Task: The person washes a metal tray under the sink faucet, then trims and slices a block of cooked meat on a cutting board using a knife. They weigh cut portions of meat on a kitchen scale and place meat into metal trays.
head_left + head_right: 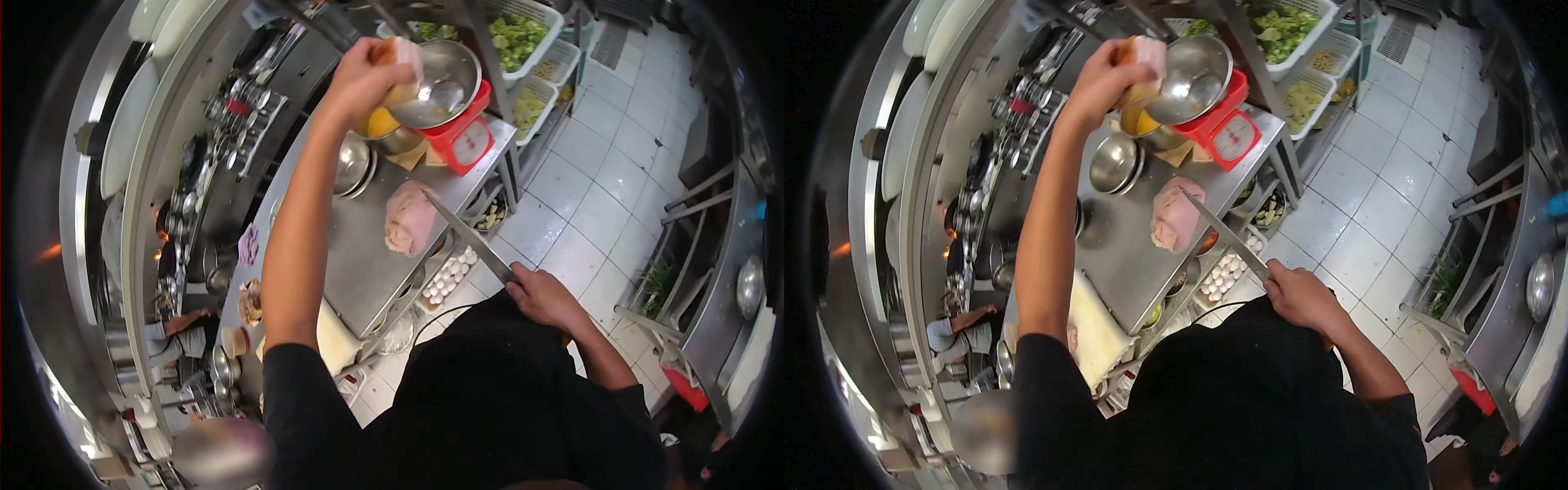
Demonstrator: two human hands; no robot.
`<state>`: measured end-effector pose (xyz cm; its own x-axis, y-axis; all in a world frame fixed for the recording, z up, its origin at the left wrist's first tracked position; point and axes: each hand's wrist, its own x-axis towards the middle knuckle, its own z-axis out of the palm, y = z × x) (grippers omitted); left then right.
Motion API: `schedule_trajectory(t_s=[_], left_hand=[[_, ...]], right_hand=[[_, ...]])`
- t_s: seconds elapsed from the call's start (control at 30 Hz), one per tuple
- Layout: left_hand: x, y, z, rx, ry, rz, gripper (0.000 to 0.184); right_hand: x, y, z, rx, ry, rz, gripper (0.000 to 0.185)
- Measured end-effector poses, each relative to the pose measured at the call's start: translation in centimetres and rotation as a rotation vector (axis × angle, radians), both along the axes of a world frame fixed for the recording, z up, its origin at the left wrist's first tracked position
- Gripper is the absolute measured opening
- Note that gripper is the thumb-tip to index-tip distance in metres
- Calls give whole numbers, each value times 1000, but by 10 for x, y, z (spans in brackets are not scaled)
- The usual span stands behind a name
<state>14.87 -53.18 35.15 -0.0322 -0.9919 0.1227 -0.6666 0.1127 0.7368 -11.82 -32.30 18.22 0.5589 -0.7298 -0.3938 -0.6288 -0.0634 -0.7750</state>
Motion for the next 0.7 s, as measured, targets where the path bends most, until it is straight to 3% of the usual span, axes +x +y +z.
schedule_trajectory(t_s=[0.13, 0.2, 0.33, 0.4, 0.53, 0.63, 0.7], left_hand=[[-27, -61, -55, -58, -241, -24, 58], [-25, -73, -79, -76, -558, 14, 65], [-17, -74, -106, 16, -541, -36, 60], [-3, -84, -121, -97, -574, -66, 62], [-15, -72, -104, -60, -582, -74, 75], [-17, -64, -89, 21, -389, 7, 85], [-19, -61, -80, 29, -396, 14, 86]], right_hand=[[-11, 5, -7, -6, -51, -32, 23], [-16, 8, -10, 10, -80, -67, 23], [-16, 11, -19, -14, -117, -59, 23], [-16, 9, -22, -35, -130, -53, 23], [-15, 3, -23, -25, -164, -58, 23], [-15, -3, -21, 19, -131, 3, 23], [-14, -2, -25, 4, -154, -1, 23]])
